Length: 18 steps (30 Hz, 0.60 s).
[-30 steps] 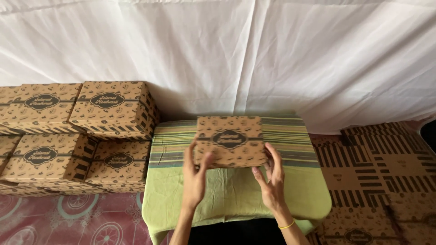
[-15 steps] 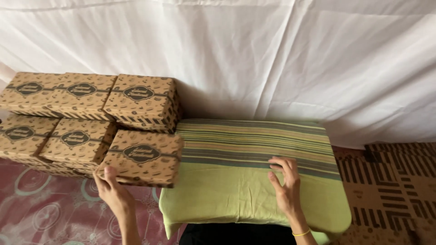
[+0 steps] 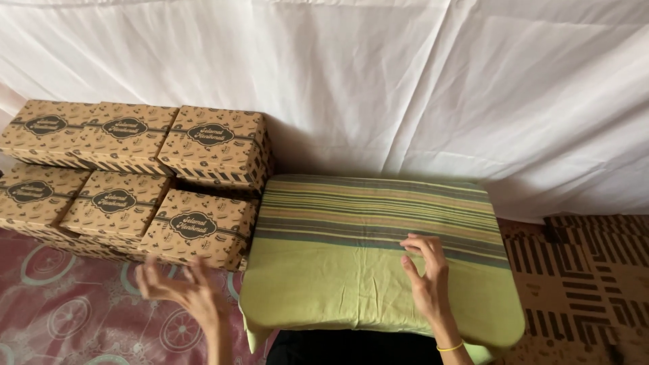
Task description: Folding flat cardboard templates into boxes by bending along pre-scored lines and tucking in flaps.
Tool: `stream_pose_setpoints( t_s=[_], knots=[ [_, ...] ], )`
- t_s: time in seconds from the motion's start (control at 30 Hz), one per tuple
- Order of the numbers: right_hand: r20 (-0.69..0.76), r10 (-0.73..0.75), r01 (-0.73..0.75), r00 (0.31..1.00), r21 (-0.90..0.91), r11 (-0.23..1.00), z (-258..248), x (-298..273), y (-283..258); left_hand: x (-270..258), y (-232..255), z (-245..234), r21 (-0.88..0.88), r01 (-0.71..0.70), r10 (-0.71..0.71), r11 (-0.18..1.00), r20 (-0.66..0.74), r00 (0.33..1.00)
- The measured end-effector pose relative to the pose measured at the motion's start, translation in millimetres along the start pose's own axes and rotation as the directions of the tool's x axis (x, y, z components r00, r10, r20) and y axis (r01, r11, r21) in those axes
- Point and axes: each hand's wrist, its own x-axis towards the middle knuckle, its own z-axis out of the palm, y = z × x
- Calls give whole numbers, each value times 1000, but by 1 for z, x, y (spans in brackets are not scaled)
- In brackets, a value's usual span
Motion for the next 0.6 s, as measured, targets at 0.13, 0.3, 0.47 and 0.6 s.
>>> stream_pose_setpoints(
  t_s=[0.13, 0.3, 0.47, 0.6],
  knots=[
    [14, 12, -12, 1000, -24, 1000, -1, -1, -3, -5, 82, -12, -132, 78, -54, 988, 183, 982],
    [7, -17, 17, 1000, -31, 999, -3, 1, -5, 11, 99, -2, -45, 208, -190, 977, 259, 947],
    [17, 9, -8, 1000, -31, 999, -2, 0, -8, 26, 113, 1, -26, 229, -204, 973, 365, 908],
    [21, 23, -23, 999, -39, 999, -1, 1, -10, 23, 113, 0, -19, 261, -231, 965, 403, 886]
  ],
)
